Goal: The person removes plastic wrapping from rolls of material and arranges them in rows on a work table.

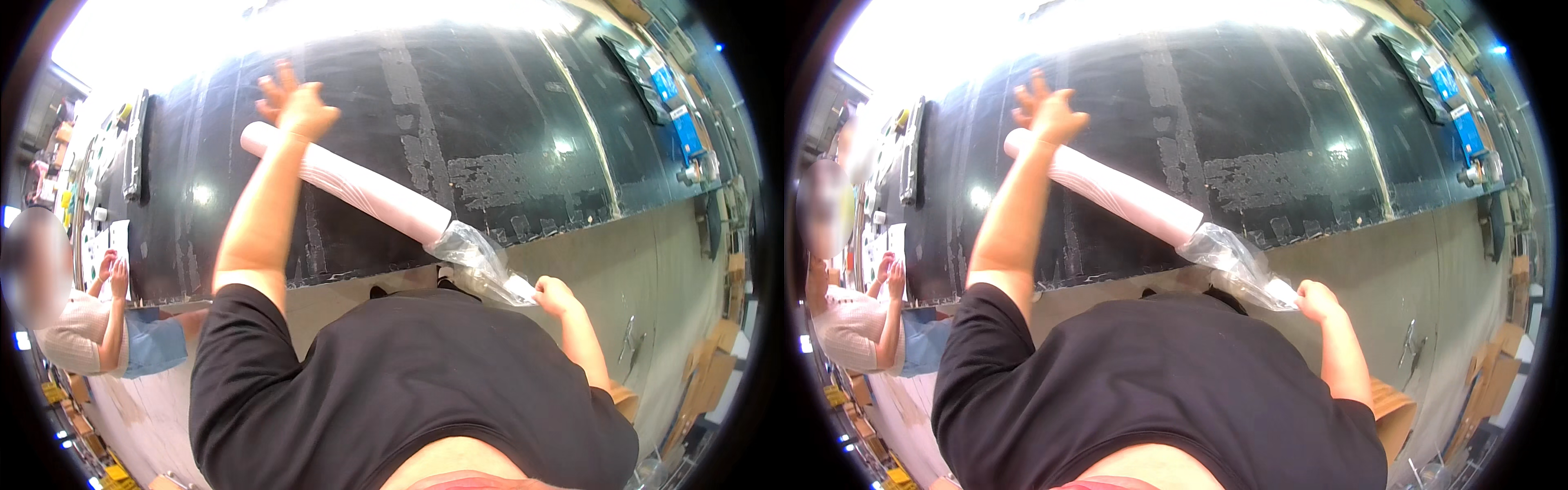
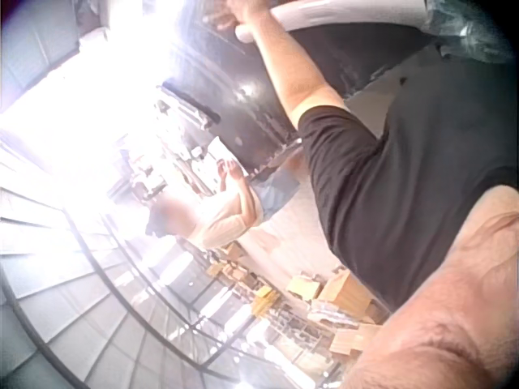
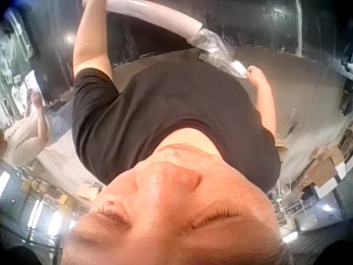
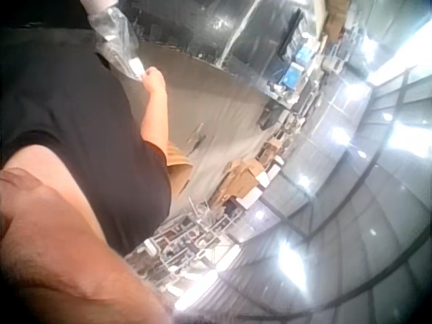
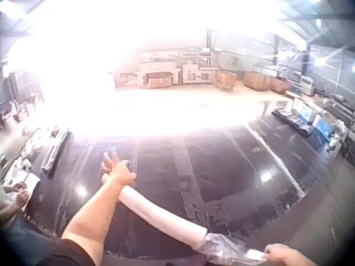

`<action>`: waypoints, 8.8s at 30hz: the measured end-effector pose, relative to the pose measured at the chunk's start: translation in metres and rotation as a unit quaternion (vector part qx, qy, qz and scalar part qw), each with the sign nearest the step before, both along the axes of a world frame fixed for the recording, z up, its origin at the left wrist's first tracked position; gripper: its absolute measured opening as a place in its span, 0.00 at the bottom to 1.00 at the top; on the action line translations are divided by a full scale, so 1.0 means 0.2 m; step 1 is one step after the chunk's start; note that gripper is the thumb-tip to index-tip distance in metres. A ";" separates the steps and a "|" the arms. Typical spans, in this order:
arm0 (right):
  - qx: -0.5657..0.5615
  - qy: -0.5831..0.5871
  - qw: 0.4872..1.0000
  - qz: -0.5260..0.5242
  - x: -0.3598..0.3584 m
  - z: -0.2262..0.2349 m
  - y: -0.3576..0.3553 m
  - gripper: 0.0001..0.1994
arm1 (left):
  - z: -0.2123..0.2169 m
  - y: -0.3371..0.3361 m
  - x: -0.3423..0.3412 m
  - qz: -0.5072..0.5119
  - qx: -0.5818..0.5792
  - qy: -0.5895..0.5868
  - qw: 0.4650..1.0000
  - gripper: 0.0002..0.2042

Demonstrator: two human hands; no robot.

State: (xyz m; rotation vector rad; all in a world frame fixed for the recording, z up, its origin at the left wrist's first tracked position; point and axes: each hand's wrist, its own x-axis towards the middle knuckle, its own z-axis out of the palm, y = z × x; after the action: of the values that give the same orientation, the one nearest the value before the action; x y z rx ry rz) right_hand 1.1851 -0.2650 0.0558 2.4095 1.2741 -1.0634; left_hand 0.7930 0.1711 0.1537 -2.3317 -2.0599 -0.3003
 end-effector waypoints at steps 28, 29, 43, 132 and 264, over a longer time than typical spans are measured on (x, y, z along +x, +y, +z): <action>0.185 0.012 0.946 -0.265 0.84 -1.03 -0.17 0.17 | -0.10 -1.35 1.16 -0.439 -0.107 -0.144 0.881 0.17; 0.199 0.000 0.957 -0.211 0.92 -1.01 -0.03 0.17 | -0.13 -1.41 1.22 -0.408 -0.151 -0.130 0.891 0.17; 0.310 0.145 0.923 -0.176 1.29 -1.20 0.45 0.26 | -0.59 -1.23 1.63 -0.236 0.002 -0.367 0.900 0.18; 0.505 0.460 0.609 -0.402 -1.85 0.00 2.55 0.12 | -0.50 1.63 -0.57 -0.027 -0.139 -0.804 0.577 0.17; 0.517 -0.085 0.821 0.229 -2.47 -0.40 1.91 0.19 | -0.77 -0.40 -2.96 -0.009 0.129 -0.382 0.915 0.40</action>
State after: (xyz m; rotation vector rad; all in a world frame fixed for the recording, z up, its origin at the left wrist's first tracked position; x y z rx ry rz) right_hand 0.6906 0.1167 -0.0245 2.4133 2.6376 0.0773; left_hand 0.2002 0.0904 -0.0004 -2.2649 -2.0437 -1.5936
